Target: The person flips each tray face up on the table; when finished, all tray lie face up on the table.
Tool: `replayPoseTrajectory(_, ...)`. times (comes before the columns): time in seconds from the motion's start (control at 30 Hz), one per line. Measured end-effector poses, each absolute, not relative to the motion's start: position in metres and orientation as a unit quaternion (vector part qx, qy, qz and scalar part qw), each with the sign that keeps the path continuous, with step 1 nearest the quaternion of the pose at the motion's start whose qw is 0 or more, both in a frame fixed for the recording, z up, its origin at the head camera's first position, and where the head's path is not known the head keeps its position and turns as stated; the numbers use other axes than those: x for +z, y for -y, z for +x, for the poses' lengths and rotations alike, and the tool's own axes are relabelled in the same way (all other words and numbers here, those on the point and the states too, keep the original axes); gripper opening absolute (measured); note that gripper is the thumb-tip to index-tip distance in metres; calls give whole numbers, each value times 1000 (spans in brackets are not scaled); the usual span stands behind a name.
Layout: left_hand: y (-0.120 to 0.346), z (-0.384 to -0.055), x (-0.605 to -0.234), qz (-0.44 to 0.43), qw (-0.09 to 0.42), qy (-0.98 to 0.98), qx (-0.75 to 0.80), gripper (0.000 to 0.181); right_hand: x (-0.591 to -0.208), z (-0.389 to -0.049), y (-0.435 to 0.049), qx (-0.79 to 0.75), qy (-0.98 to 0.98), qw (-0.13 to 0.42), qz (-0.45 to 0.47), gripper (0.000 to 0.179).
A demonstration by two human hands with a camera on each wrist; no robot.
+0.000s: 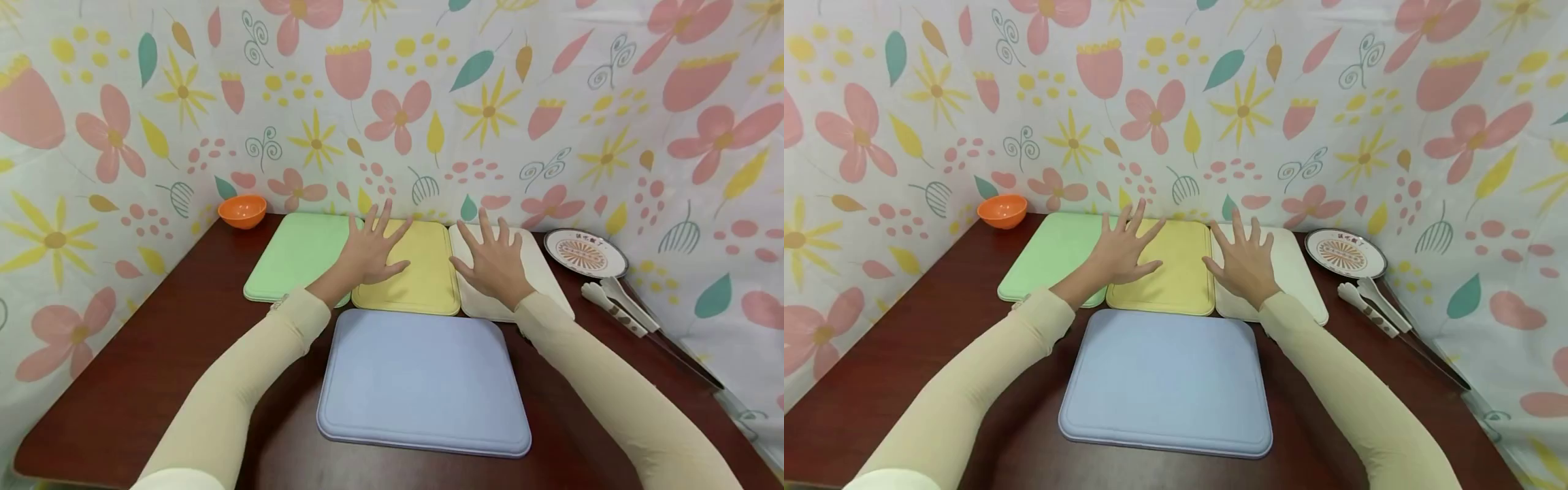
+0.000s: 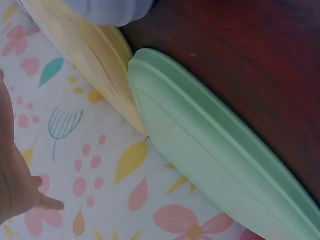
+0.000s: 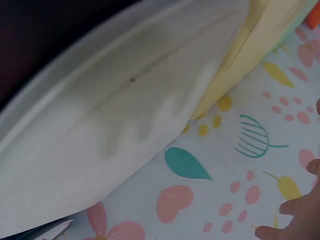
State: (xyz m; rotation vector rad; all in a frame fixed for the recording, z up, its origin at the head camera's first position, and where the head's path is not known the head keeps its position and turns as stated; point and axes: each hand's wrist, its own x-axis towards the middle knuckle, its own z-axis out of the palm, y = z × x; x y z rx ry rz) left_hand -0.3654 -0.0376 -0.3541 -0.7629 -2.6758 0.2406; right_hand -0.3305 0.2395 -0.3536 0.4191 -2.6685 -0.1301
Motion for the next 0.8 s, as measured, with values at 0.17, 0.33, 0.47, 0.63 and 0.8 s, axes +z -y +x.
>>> replayPoseTrajectory(0.17,52,-345,-357,-297,180,935,68,82,-351,-307,-243,-23,968,202,148,70)
replayPoseTrajectory(0.33,67,-320,-357,-315,184,929,61,79,-346,-279,-248,-12,969,185,162,66)
replayPoseTrajectory(0.47,77,-301,-357,-327,179,927,34,77,-345,-257,-255,29,969,170,175,65)
replayPoseTrajectory(0.63,91,-281,-358,-332,174,927,-11,74,-343,-231,-264,103,971,131,173,68)
replayPoseTrajectory(0.8,104,-263,-359,-334,161,927,-50,70,-342,-211,-274,143,970,94,172,64)
